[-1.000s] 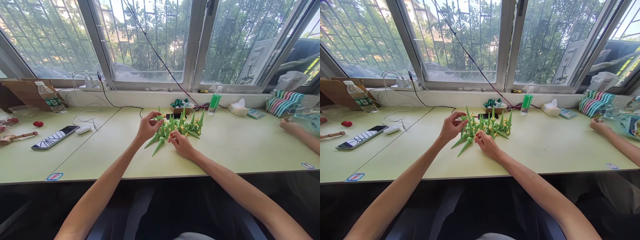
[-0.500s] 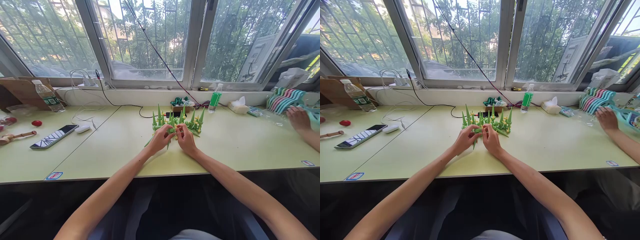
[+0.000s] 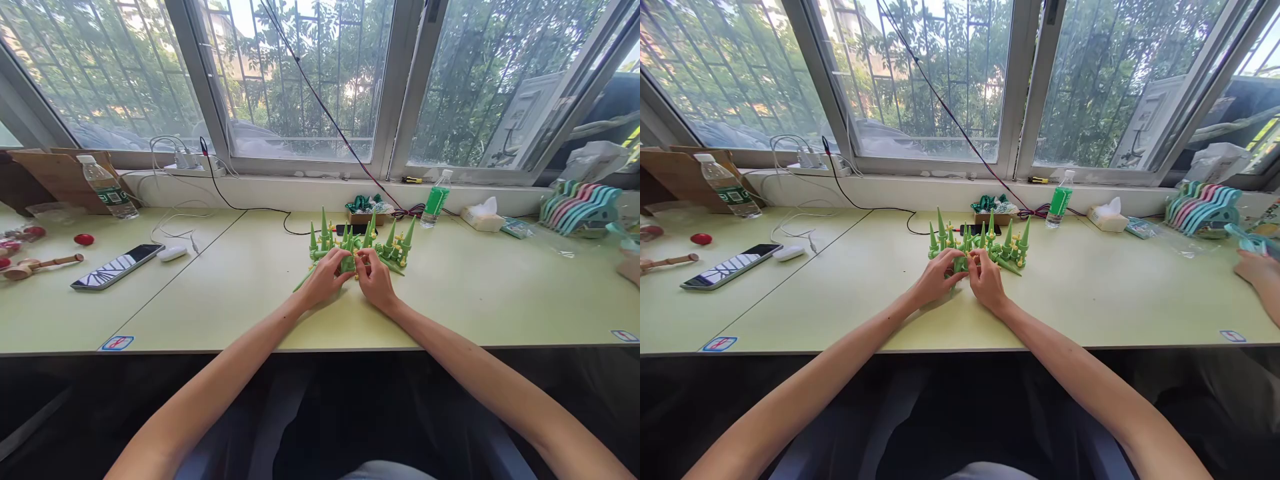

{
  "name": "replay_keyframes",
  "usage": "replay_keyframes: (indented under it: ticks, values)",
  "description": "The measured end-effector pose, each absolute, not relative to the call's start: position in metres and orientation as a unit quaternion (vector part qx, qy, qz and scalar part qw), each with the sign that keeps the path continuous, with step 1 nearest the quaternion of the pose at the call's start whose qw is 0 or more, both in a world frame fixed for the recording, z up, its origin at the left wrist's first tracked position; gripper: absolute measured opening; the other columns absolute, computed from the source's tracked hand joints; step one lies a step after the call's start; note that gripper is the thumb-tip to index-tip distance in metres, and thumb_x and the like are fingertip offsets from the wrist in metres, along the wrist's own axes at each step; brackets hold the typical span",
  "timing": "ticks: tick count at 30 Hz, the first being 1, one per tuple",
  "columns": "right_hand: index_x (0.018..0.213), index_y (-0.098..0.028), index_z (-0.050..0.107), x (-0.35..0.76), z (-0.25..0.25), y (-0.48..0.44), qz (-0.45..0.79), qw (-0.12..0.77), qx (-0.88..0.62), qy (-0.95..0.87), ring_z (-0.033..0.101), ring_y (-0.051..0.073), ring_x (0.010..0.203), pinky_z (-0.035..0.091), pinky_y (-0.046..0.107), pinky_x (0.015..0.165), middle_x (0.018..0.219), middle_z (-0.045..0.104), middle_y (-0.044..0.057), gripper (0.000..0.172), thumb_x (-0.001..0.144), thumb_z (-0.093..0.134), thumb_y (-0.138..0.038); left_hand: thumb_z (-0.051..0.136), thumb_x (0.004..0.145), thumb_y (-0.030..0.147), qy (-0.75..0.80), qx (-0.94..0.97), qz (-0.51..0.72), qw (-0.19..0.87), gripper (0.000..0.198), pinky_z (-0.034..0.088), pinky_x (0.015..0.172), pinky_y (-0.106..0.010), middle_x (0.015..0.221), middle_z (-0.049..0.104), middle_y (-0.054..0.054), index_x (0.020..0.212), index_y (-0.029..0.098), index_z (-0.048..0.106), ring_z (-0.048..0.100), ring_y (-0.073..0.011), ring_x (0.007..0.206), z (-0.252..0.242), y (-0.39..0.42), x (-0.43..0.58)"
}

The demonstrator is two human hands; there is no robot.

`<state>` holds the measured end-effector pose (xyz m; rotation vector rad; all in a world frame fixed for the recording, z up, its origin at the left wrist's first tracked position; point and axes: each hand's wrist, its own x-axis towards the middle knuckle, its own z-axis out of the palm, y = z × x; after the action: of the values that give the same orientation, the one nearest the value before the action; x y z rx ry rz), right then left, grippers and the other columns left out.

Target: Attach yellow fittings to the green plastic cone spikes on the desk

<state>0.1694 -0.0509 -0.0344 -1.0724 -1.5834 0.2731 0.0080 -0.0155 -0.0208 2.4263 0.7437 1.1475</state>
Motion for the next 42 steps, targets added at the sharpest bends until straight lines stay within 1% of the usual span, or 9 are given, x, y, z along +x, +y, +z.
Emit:
replay_keyframes:
  ticks: [9, 17, 19, 21, 25, 30, 34, 38, 42]
  values:
    - [0.103, -0.021, 0.049, 0.170, -0.033, -0.052, 0.118, 0.569, -0.457, -0.673, 0.056, 0.013, 0.056, 0.046, 0.025, 0.055, 0.075, 0.056, -0.001, 0.020, 0.097, 0.045, -0.039, 0.064, 0.087, 0.027, 0.267, 0.853, 0.425, 0.143, 0.031, 0.049, 0.067, -0.027, 0.112, 0.053, -0.007, 0.114, 0.021, 0.050, 0.051, -0.0094, 0.065, -0.022, -0.014, 0.007]
    - [0.104, -0.021, 0.050, 0.170, -0.032, -0.052, 0.118, 0.574, -0.463, -0.665, 0.056, 0.013, 0.053, 0.046, 0.025, 0.054, 0.077, 0.056, -0.001, 0.020, 0.096, 0.046, -0.040, 0.064, 0.087, 0.032, 0.283, 0.837, 0.442, 0.158, 0.030, 0.051, 0.068, -0.028, 0.109, 0.057, -0.007, 0.113, 0.021, 0.053, 0.055, -0.0108, 0.067, -0.023, -0.013, 0.007]
    - [0.104, -0.021, 0.050, 0.170, -0.032, -0.052, 0.116, 0.575, -0.463, -0.665, 0.056, 0.012, 0.052, 0.045, 0.025, 0.054, 0.078, 0.056, -0.001, 0.020, 0.096, 0.047, -0.039, 0.063, 0.087, 0.032, 0.290, 0.824, 0.450, 0.184, 0.030, 0.051, 0.069, -0.028, 0.105, 0.060, -0.006, 0.113, 0.021, 0.053, 0.058, -0.0123, 0.070, -0.023, -0.014, 0.008]
    - [0.104, -0.021, 0.050, 0.170, -0.032, -0.052, 0.115, 0.573, -0.462, -0.667, 0.056, 0.012, 0.051, 0.045, 0.025, 0.053, 0.079, 0.057, 0.000, 0.021, 0.096, 0.047, -0.039, 0.060, 0.089, 0.033, 0.295, 0.814, 0.452, 0.215, 0.029, 0.051, 0.069, -0.028, 0.092, 0.063, -0.004, 0.114, 0.021, 0.053, 0.061, -0.0138, 0.070, -0.022, -0.016, 0.008]
    - [0.107, -0.020, 0.051, 0.170, -0.033, -0.052, 0.114, 0.569, -0.462, -0.670, 0.056, 0.011, 0.048, 0.042, 0.024, 0.050, 0.081, 0.059, 0.001, 0.023, 0.095, 0.048, -0.040, 0.057, 0.091, 0.036, 0.299, 0.797, 0.456, 0.260, 0.030, 0.050, 0.066, -0.027, 0.069, 0.059, 0.002, 0.116, 0.021, 0.051, 0.064, -0.0152, 0.066, -0.018, -0.020, 0.010]
    - [0.106, -0.019, 0.054, 0.170, -0.032, -0.053, 0.110, 0.567, -0.464, -0.672, 0.055, 0.010, 0.047, 0.042, 0.025, 0.048, 0.087, 0.062, 0.004, 0.025, 0.095, 0.048, -0.041, 0.058, 0.091, 0.041, 0.276, 0.754, 0.473, 0.363, 0.035, 0.051, 0.067, -0.028, 0.078, 0.065, 0.000, 0.116, 0.021, 0.044, 0.066, -0.0146, 0.068, -0.014, -0.021, 0.011]
    - [0.105, -0.019, 0.058, 0.169, -0.030, -0.053, 0.100, 0.568, -0.460, -0.674, 0.059, 0.013, 0.055, 0.047, 0.027, 0.054, 0.093, 0.067, 0.007, 0.026, 0.096, 0.047, -0.041, 0.056, 0.091, 0.048, 0.244, 0.702, 0.477, 0.470, 0.040, 0.052, 0.058, -0.027, 0.083, 0.068, -0.003, 0.114, 0.021, 0.037, 0.063, -0.0126, 0.059, -0.013, -0.018, 0.012]
    - [0.100, -0.019, 0.062, 0.168, -0.030, -0.053, 0.081, 0.575, -0.451, -0.678, 0.062, 0.017, 0.068, 0.052, 0.030, 0.063, 0.095, 0.068, 0.009, 0.028, 0.097, 0.046, -0.041, 0.055, 0.090, 0.051, 0.226, 0.676, 0.471, 0.520, 0.041, 0.051, 0.053, -0.028, 0.085, 0.069, -0.003, 0.112, 0.022, 0.036, 0.063, -0.0128, 0.054, -0.011, -0.018, 0.013]
    - [0.097, -0.019, 0.063, 0.169, -0.032, -0.053, 0.069, 0.571, -0.440, -0.689, 0.063, 0.018, 0.073, 0.053, 0.030, 0.066, 0.090, 0.068, 0.008, 0.029, 0.098, 0.044, -0.041, 0.056, 0.089, 0.051, 0.221, 0.663, 0.452, 0.555, 0.041, 0.051, 0.049, -0.028, 0.080, 0.069, -0.001, 0.111, 0.022, 0.037, 0.062, -0.0133, 0.049, -0.010, -0.020, 0.013]
